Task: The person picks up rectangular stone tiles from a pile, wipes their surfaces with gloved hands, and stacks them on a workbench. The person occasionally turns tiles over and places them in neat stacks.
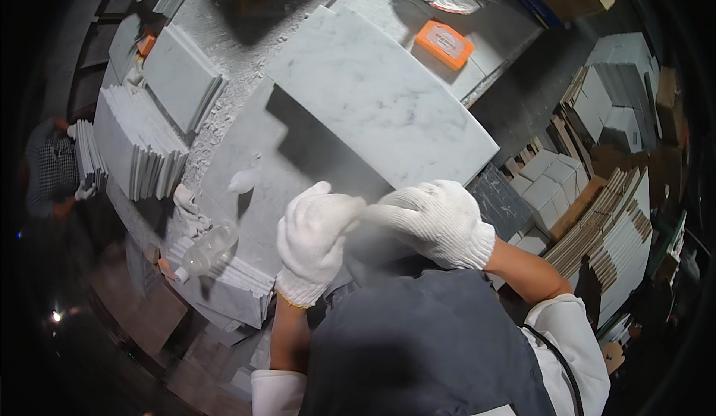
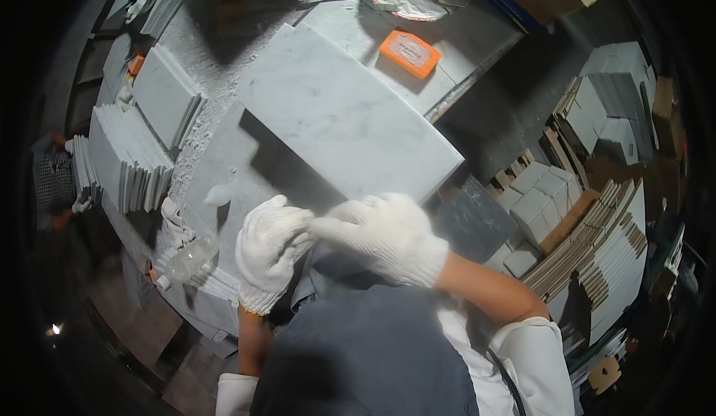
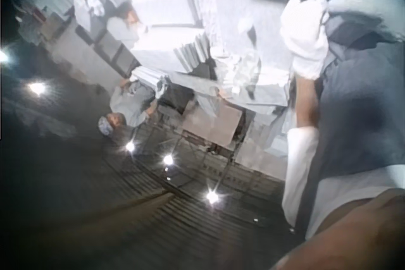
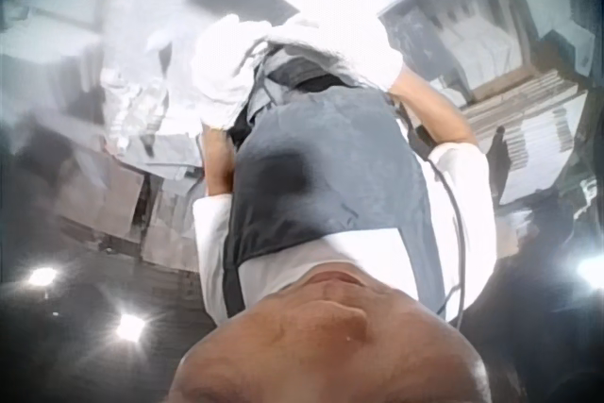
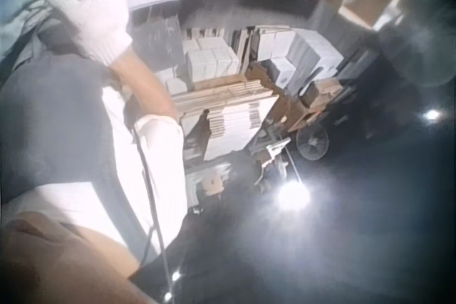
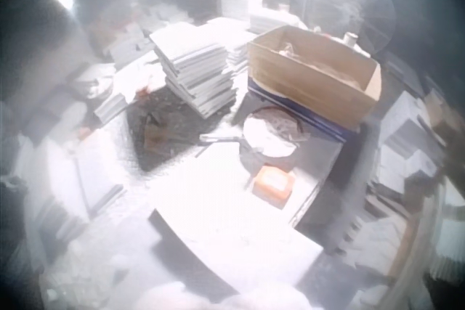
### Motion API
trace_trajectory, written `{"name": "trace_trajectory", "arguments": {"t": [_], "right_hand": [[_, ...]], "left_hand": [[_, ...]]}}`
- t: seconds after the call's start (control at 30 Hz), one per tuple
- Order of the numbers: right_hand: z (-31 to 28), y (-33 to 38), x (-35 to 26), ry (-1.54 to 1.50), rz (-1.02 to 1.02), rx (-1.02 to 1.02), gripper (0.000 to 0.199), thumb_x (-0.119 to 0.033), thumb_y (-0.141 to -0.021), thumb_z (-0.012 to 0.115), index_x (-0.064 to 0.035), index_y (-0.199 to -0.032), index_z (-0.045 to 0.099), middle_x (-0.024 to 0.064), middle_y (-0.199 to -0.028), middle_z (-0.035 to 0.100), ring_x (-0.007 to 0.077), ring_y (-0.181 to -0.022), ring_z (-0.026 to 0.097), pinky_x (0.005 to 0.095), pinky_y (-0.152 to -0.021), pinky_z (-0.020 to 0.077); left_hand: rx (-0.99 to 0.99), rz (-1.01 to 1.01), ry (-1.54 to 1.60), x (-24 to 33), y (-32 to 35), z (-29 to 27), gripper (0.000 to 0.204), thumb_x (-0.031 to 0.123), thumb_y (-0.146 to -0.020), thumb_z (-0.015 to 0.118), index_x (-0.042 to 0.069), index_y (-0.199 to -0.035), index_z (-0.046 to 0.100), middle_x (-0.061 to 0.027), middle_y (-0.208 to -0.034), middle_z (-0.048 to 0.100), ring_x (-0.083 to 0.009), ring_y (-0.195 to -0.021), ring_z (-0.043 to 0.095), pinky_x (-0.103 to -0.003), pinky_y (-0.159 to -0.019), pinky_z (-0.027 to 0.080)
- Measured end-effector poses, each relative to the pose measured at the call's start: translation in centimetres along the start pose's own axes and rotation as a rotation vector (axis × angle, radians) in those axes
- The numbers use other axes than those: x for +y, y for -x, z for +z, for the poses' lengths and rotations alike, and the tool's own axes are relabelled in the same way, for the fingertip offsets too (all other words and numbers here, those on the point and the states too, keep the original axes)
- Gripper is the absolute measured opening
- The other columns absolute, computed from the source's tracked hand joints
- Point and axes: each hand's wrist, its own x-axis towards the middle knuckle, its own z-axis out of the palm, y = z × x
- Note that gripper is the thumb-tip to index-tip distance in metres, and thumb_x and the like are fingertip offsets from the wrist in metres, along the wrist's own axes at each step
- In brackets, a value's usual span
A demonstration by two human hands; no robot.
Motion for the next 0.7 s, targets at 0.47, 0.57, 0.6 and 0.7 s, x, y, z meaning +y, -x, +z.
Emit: {"name": "trace_trajectory", "arguments": {"t": [0.47, 0.57, 0.6, 0.7], "right_hand": [[-1.0, -10.6, 5.9, 0.177, 0.035, 0.47, 0.02, -0.02, -0.087, 0.073, -0.0126, -0.106, 0.073, 0.0094, -0.086, 0.07, 0.0279, -0.072, 0.069, 0.0389, -0.062, 0.0541], [1.3, -14.3, 5.2, 0.434, 0.002, 0.247, 0.013, -0.02, -0.088, 0.066, -0.0102, -0.096, 0.069, 0.0109, -0.083, 0.068, 0.0301, -0.069, 0.068, 0.0433, -0.06, 0.0548], [1.8, -14.1, 4.5, 0.619, -0.042, 0.143, 0.012, -0.018, -0.089, 0.065, -0.0094, -0.096, 0.068, 0.0102, -0.083, 0.067, 0.0308, -0.069, 0.067, 0.0434, -0.063, 0.0557], [2.6, -14.9, 3.6, 0.422, 0.237, -0.25, 0.024, -0.017, -0.084, 0.069, -0.0089, -0.107, 0.065, 0.012, -0.087, 0.067, 0.0307, -0.076, 0.07, 0.0422, -0.065, 0.0572]], "left_hand": [[0.226, -0.124, -0.24, 0.6, 1.1, 4.7, 0.045, 0.026, -0.086, 0.077, 0.015, -0.13, 0.068, -0.0012, -0.126, 0.067, -0.03, -0.116, 0.06, -0.042, -0.101, 0.048], [0.135, -0.144, -0.203, 1.6, 1.9, 5.1, 0.041, 0.031, -0.088, 0.075, 0.015, -0.126, 0.071, -0.0052, -0.123, 0.069, -0.0315, -0.115, 0.06, -0.044, -0.101, 0.047], [0.089, -0.162, -0.195, 1.8, 2.2, 5.1, 0.041, 0.033, -0.089, 0.074, 0.015, -0.126, 0.071, -0.0054, -0.123, 0.069, -0.0313, -0.115, 0.06, -0.044, -0.101, 0.047], [-0.021, -0.25, -0.178, 1.9, 3.0, 5.0, 0.041, 0.037, -0.089, 0.072, 0.017, -0.125, 0.07, -0.0046, -0.122, 0.067, -0.0308, -0.117, 0.059, -0.044, -0.098, 0.048]]}}
